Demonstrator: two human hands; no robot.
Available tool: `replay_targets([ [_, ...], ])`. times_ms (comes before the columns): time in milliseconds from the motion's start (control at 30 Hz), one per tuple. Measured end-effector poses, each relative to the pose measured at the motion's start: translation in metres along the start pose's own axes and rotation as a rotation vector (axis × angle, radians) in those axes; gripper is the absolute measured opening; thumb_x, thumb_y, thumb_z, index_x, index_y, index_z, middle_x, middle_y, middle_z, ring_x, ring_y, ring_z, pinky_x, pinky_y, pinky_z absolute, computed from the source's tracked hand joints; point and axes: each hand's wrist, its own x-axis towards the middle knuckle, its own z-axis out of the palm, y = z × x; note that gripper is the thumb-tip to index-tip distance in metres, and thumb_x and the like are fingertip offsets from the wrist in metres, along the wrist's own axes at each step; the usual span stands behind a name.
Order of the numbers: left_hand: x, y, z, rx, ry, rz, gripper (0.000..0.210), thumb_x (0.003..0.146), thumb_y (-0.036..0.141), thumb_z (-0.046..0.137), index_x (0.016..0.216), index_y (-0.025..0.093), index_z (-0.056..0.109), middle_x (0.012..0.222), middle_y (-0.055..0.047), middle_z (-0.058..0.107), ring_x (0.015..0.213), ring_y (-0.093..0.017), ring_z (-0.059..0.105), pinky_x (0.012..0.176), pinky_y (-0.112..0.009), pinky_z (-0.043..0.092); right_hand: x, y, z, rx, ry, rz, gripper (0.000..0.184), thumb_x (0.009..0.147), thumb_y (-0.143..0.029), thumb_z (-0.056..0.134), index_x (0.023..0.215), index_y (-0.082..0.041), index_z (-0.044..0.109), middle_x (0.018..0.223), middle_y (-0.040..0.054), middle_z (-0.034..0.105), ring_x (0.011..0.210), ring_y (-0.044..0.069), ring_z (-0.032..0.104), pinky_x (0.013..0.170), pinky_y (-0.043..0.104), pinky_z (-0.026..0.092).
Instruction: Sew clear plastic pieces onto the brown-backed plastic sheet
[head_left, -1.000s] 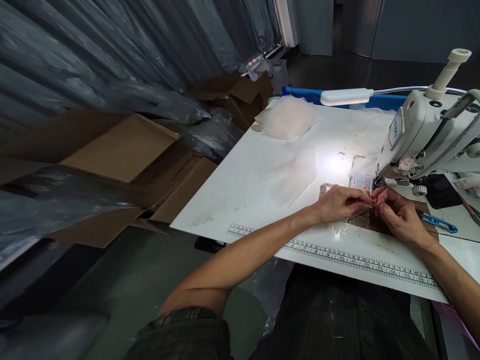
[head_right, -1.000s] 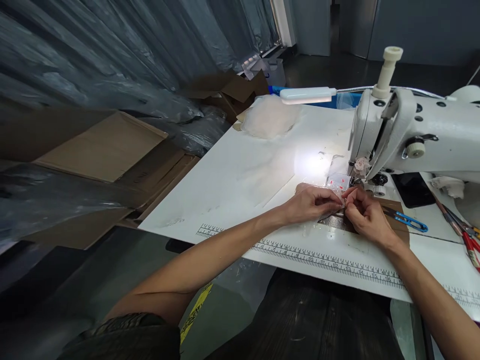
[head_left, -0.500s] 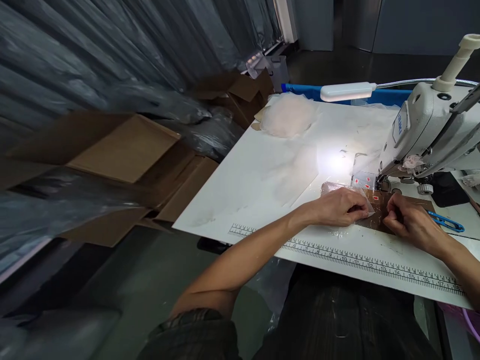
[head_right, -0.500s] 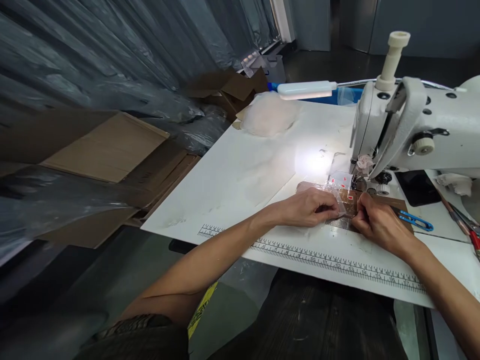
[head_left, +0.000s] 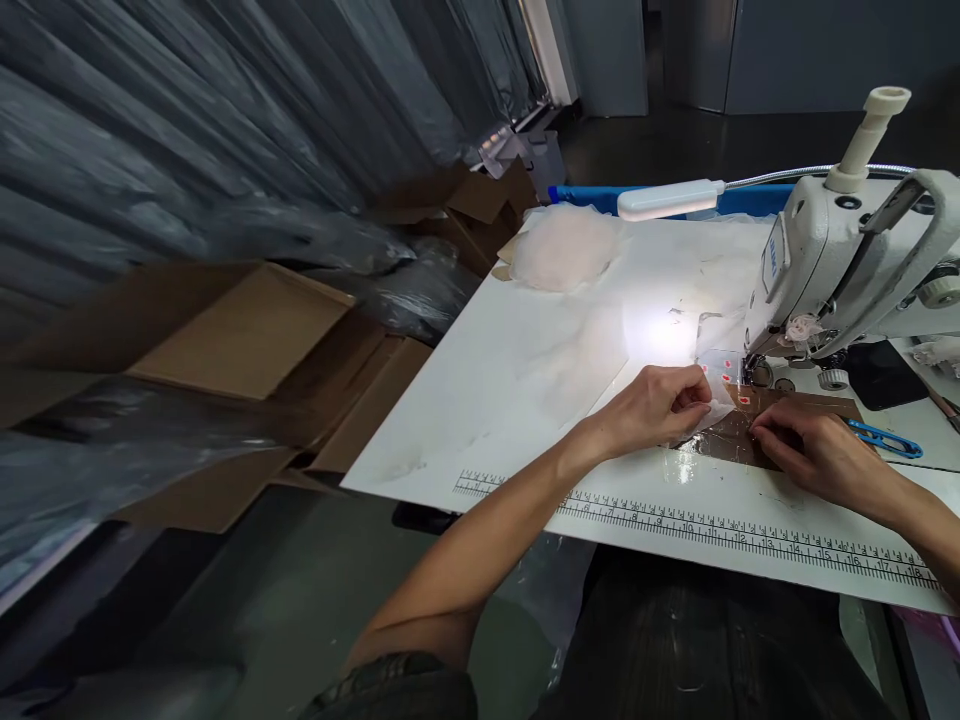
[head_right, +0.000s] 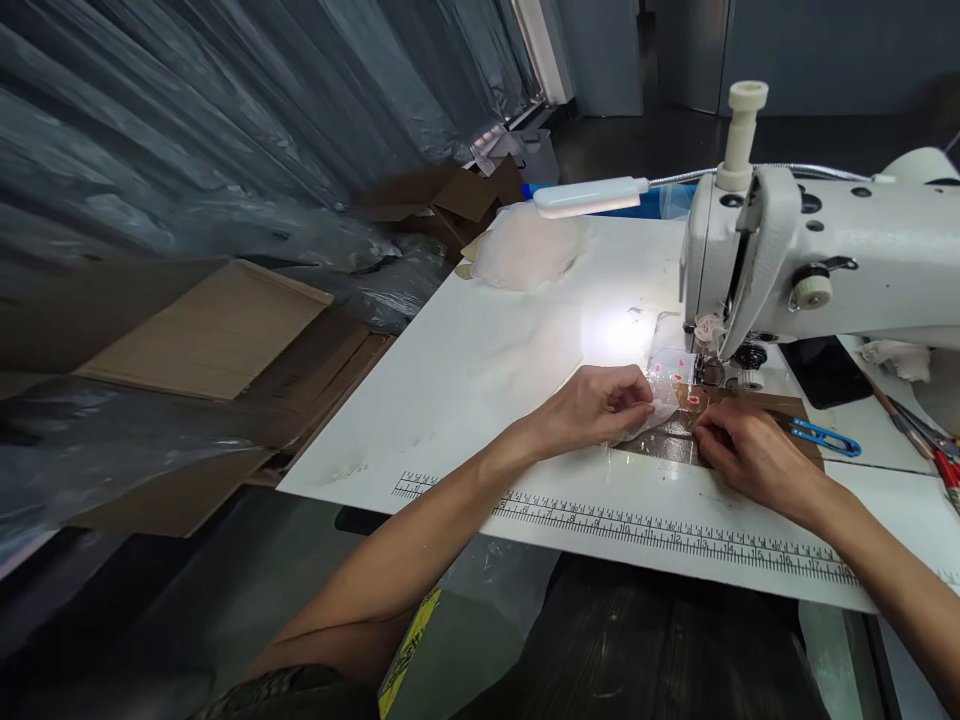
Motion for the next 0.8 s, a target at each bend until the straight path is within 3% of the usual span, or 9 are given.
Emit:
replay_targets([
  [67,0.001,0.001,-0.002,0.033,0.001,0.023,0.007,0.087,0.019,0.058,0.080,0.016,0.057,0.067,0.003,0.062,0.058,-0.007,0.056,0.055,-0.018,0.045,0.002,-0.013,0.002,0.090,-0.001,-0.030,0.025,0.094,-0.034,0.048,0.078,-0.022,0.062,0.078,0.0045,0.065,0.068,0.016,0.061,0.060,0.029,0.050],
  [167,0.002,0.001,-0.003,0.126,-0.008,0.107,0.013,0.090,0.017,0.055,0.078,0.016,0.059,0.067,0.002,0.061,0.060,-0.007,0.055,0.057,-0.019,0.043,0.009,-0.035,0.011,0.235,0.041,-0.163,0.023,0.095,-0.034,0.049,0.082,-0.022,0.064,0.102,0.0086,0.067,0.094,0.020,0.064,0.080,0.033,0.053],
  [233,0.002,-0.002,-0.005,0.207,-0.028,0.174,0.015,0.090,0.014,0.051,0.077,0.016,0.058,0.072,0.001,0.062,0.063,-0.008,0.054,0.058,-0.019,0.043,0.013,-0.041,0.015,0.292,0.037,-0.229,0.022,0.095,-0.031,0.047,0.084,-0.022,0.064,0.098,0.0070,0.068,0.091,0.018,0.064,0.081,0.033,0.053],
  [300,0.002,-0.007,-0.008,0.327,0.000,0.193,0.016,0.087,0.012,0.049,0.075,0.016,0.057,0.075,0.000,0.062,0.063,-0.009,0.053,0.055,-0.020,0.040,0.015,-0.034,0.015,0.291,0.053,-0.156,0.023,0.095,-0.033,0.046,0.084,-0.022,0.063,0.079,0.0033,0.067,0.071,0.016,0.062,0.067,0.030,0.052],
  [400,0.002,-0.014,-0.013,0.437,0.145,0.157,0.017,0.087,0.013,0.049,0.071,0.016,0.055,0.072,-0.001,0.060,0.059,-0.010,0.050,0.050,-0.021,0.036,0.009,-0.008,0.009,0.222,0.278,0.153,0.028,0.090,-0.043,0.050,0.076,-0.022,0.063,0.063,0.0021,0.063,0.054,0.016,0.056,0.050,0.029,0.045],
  [467,0.003,-0.016,-0.013,0.378,0.199,0.173,0.017,0.090,0.017,0.052,0.074,0.016,0.058,0.074,-0.001,0.062,0.063,-0.010,0.054,0.052,-0.021,0.040,0.003,0.006,0.004,0.180,0.350,0.241,0.030,0.087,-0.047,0.053,0.075,-0.022,0.064,0.057,0.0016,0.060,0.048,0.016,0.051,0.043,0.028,0.039],
  [633,0.003,-0.012,-0.002,0.335,0.113,0.297,0.018,0.096,0.019,0.048,0.085,0.015,0.062,0.083,-0.004,0.066,0.069,-0.011,0.059,0.058,-0.022,0.045,0.004,0.003,0.000,0.165,0.269,0.184,0.028,0.088,-0.045,0.049,0.086,-0.020,0.064,0.061,0.0014,0.061,0.052,0.015,0.054,0.049,0.028,0.043],
  [800,0.001,-0.010,-0.001,0.430,0.073,0.292,0.019,0.096,0.020,0.048,0.084,0.016,0.062,0.080,-0.004,0.065,0.069,-0.013,0.058,0.060,-0.024,0.046,0.017,-0.001,-0.002,0.075,0.127,0.140,0.032,0.082,-0.048,0.058,0.094,-0.019,0.063,0.063,0.0003,0.060,0.054,0.016,0.056,0.051,0.029,0.044],
])
